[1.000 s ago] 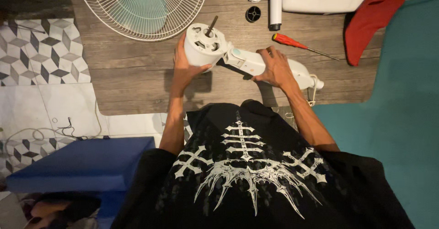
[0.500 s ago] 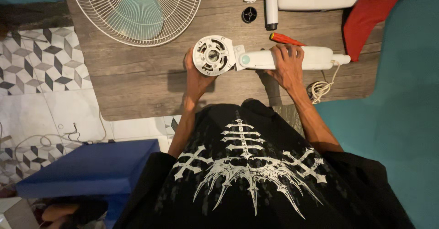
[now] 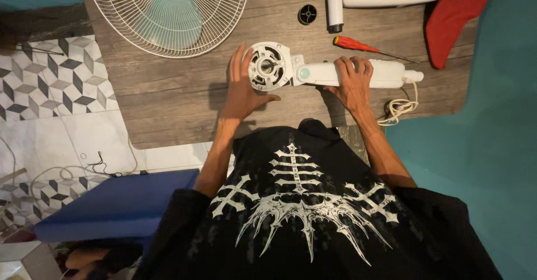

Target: The person disassembles an electric fan by removing the front grille, then uses a screwdriver to loosen screws on the fan head. They remove the fan blade and motor housing, exposing the internal motor and wiring.

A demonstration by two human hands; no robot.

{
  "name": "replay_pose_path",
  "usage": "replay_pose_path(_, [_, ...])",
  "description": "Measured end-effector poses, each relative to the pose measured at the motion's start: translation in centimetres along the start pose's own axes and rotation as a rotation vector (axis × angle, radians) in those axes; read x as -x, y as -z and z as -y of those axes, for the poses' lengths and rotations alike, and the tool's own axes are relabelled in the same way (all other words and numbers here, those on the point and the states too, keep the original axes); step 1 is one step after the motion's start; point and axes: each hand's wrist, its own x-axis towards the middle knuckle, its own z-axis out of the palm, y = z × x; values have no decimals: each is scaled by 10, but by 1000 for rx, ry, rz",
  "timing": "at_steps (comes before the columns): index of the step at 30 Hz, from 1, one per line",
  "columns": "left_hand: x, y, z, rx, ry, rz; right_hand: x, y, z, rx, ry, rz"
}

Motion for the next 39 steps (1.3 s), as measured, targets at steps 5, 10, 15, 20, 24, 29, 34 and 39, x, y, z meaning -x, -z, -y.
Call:
replay_pose_path(5, [-25, 17, -27, -242, -39, 165, 6, -4, 2, 20, -10, 12])
replay_pose_path(10, [-32, 18, -27, -210, -71, 162, 3, -5, 1, -7, -13, 2])
replay_pose_path(15, [-38, 21, -13, -178, -154, 148, -5, -2, 1, -32, 7, 31])
replay_pose_path(20, [-38, 27, -10, -151, -111, 186, -12, 6, 3, -114, -8, 135])
replay_pose_path(24, [-34, 32, -10, -151, -137, 172, -18, 7, 12, -77, -24, 190])
replay_pose_path(29, [-24, 28, -14, -231, -128, 174, -10, 10, 20, -39, -5, 152])
replay_pose_path(34, [-24, 29, -14, -262, -169, 197, -5, 7, 15, -52, 20, 147])
replay_pose_path(39, [-26, 34, -14, -229, -181, 231, -1, 2, 11, -66, 43, 141])
